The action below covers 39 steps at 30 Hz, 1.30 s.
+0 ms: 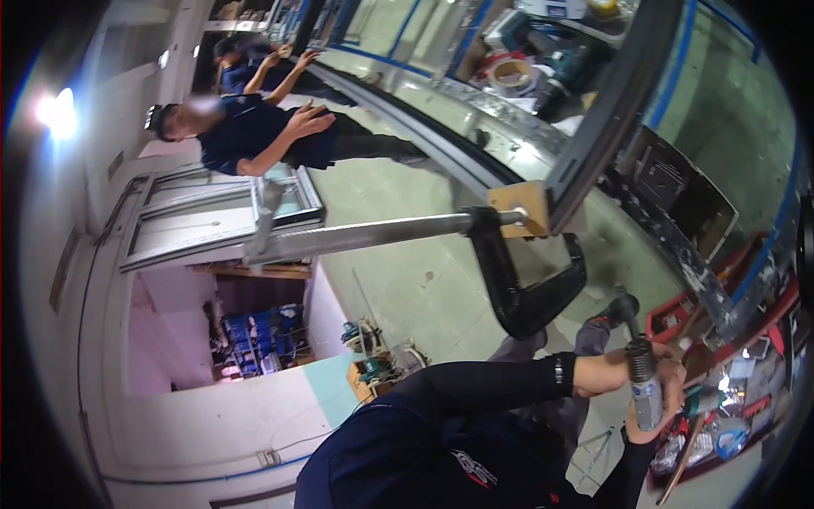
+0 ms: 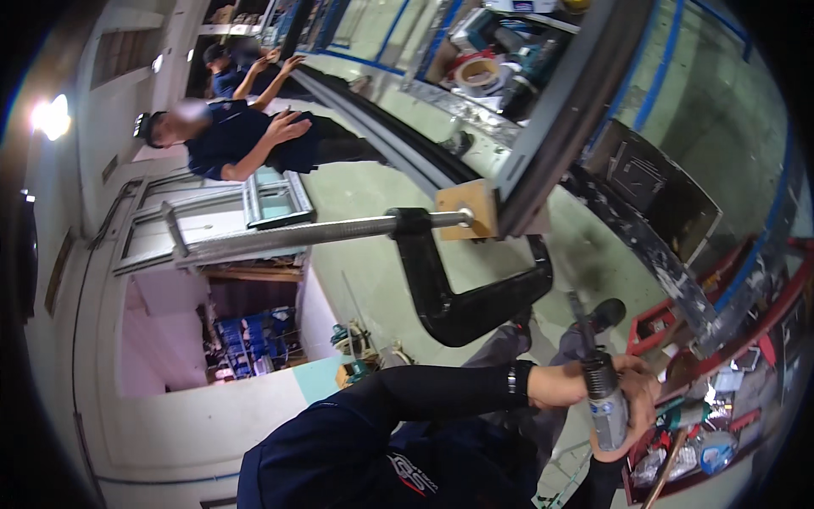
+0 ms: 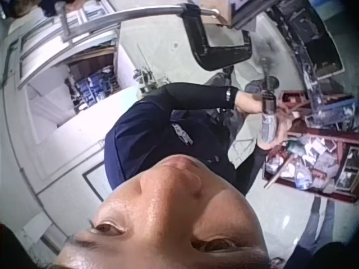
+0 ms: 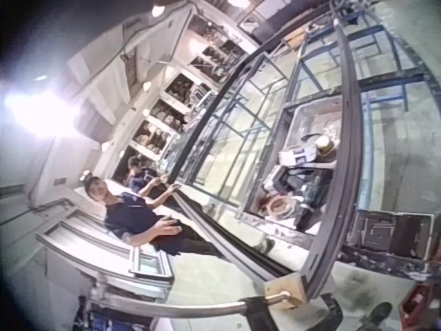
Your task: The person assembles a window frame by measuring and cutting a plastic strip, then joining metal profiles using a clamp, a rubber mallet, and a pneumatic drill. The person secures the frame components together on a workbench.
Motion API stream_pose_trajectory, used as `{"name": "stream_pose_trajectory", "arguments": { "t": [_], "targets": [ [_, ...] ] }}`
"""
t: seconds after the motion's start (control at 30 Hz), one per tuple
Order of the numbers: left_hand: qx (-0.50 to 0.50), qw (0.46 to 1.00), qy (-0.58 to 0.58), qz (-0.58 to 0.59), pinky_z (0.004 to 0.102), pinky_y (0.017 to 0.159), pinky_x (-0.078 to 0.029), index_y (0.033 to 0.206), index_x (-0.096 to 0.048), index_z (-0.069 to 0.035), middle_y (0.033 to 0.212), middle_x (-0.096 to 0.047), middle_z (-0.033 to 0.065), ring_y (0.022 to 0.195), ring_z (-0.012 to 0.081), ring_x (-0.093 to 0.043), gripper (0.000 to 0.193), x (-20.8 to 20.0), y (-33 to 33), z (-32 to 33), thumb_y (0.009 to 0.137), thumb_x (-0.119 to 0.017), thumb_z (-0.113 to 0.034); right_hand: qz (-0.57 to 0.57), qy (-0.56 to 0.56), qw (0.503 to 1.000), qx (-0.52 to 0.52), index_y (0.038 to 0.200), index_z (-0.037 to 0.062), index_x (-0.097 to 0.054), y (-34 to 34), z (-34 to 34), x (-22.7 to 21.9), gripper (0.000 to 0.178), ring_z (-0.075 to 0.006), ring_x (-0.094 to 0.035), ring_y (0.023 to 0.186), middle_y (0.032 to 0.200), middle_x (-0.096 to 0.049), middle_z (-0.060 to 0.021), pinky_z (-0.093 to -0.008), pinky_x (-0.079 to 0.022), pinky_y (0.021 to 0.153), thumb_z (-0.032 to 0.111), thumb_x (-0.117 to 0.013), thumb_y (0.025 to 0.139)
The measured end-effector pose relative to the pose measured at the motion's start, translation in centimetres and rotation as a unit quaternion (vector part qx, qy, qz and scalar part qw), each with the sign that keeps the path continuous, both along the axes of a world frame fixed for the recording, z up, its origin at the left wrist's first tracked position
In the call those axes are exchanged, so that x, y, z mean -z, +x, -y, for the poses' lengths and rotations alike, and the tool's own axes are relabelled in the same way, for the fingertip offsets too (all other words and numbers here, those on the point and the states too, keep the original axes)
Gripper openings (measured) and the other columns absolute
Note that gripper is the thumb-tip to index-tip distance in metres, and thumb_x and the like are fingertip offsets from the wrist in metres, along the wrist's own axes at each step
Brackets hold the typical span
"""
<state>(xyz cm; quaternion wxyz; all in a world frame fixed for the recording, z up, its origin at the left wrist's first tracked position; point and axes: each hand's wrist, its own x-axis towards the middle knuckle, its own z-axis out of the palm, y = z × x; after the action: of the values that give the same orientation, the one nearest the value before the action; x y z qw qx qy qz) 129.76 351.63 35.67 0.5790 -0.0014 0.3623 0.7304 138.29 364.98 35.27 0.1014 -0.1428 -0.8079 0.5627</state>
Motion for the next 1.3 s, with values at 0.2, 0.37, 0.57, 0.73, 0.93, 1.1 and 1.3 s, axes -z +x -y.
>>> {"name": "stream_pose_trajectory", "arguments": {
  "t": [0.2, 0.37, 0.57, 0.73, 0.93, 1.1, 1.3],
  "targets": [
    [0.071, 0.992, 0.004, -0.109, 0.0346, 0.117, -0.024, 0.155, -0.011, -0.001, 0.153, -0.035, 0.0151, 0.143, 0.0217, -0.032, 0.067, 0.1, -1.0, 0.4, 0.105, -0.04, -0.036, -0.042, 0.013, 0.998, -0.041, 0.084, -0.0007, -0.059, -1.7, -0.7, -1.1, 0.024, -0.0287, -0.061, 0.075, 0.082, -0.064, -0.0133, -0.0383, -0.044, 0.081, 0.005, -0.071, 0.064],
    [0.067, 0.988, -0.02, -0.136, 0.0358, 0.117, -0.024, 0.155, -0.011, 0.001, 0.157, -0.027, 0.0163, 0.145, 0.0239, -0.029, 0.07, 0.4, -0.6, 0.2, 0.104, -0.046, -0.03, -0.051, 0.034, 0.998, 0.01, 0.085, -0.0006, -0.06, -1.3, 0.2, -0.1, 0.023, -0.0292, -0.061, 0.076, 0.082, -0.065, -0.0127, -0.0405, -0.044, 0.083, 0.004, -0.07, 0.066],
    [-0.129, 0.976, -0.147, -0.096, 0.0246, 0.083, -0.048, 0.111, -0.061, 0.0, 0.098, -0.065, -0.0003, 0.091, 0.0067, -0.059, 0.019, 0.2, 0.4, -0.2, 0.094, -0.06, -0.008, -0.014, 0.07, 0.992, 0.107, 0.09, -0.0004, -0.064, -2.8, -1.3, 0.2, 0.026, -0.0311, -0.061, 0.075, 0.084, -0.067, -0.0138, -0.0395, -0.046, 0.074, 0.012, -0.069, 0.068],
    [-0.133, 0.976, -0.168, -0.026, 0.0256, 0.077, -0.05, 0.098, -0.065, 0.0, 0.093, -0.067, 0.0036, 0.086, 0.0096, -0.062, 0.013, 0.7, -0.4, -0.7, 0.086, -0.068, -0.002, -0.05, 0.093, 0.994, 0.003, 0.087, 0.0026, -0.065, -3.1, -3.3, -0.2, 0.028, -0.0279, -0.06, 0.07, 0.081, -0.067, -0.0108, -0.0358, -0.043, 0.072, 0.018, -0.077, 0.067],
    [-0.091, 0.981, -0.162, 0.063, 0.0267, 0.078, -0.05, 0.1, -0.065, 0.001, 0.094, -0.066, 0.005, 0.085, 0.0125, -0.063, 0.015, 1.6, -1.0, 0.6, 0.085, -0.069, -0.002, -0.05, 0.095, 0.993, -0.047, 0.088, 0.004, -0.065, -3.4, -3.2, -0.7, 0.031, -0.0262, -0.062, 0.072, 0.083, -0.068, -0.0096, -0.0362, -0.043, 0.072, 0.02, -0.079, 0.066],
    [-0.038, 0.985, -0.16, 0.055, 0.0254, 0.078, -0.049, 0.102, -0.063, 0.001, 0.094, -0.065, 0.0039, 0.087, 0.0106, -0.062, 0.014, 2.6, -1.0, 1.3, 0.091, -0.065, -0.008, -0.052, 0.083, 0.993, -0.067, 0.09, 0.0031, -0.066, -3.2, -3.1, -0.1, 0.034, -0.0279, -0.063, 0.075, 0.086, -0.069, -0.0099, -0.0377, -0.047, 0.073, 0.021, -0.079, 0.066],
    [-0.077, 0.987, -0.137, 0.035, 0.024, 0.077, -0.049, 0.101, -0.062, 0.0, 0.093, -0.065, 0.0035, 0.084, 0.009, -0.061, 0.013, 2.1, -1.5, 1.2, 0.095, -0.062, -0.012, -0.065, 0.001, 0.994, -0.092, 0.094, 0.0017, -0.067, -3.2, -4.5, 0.0, 0.033, -0.0296, -0.065, 0.078, 0.091, -0.069, -0.012, -0.037, -0.049, 0.074, 0.021, -0.078, 0.069]
  ]
}}
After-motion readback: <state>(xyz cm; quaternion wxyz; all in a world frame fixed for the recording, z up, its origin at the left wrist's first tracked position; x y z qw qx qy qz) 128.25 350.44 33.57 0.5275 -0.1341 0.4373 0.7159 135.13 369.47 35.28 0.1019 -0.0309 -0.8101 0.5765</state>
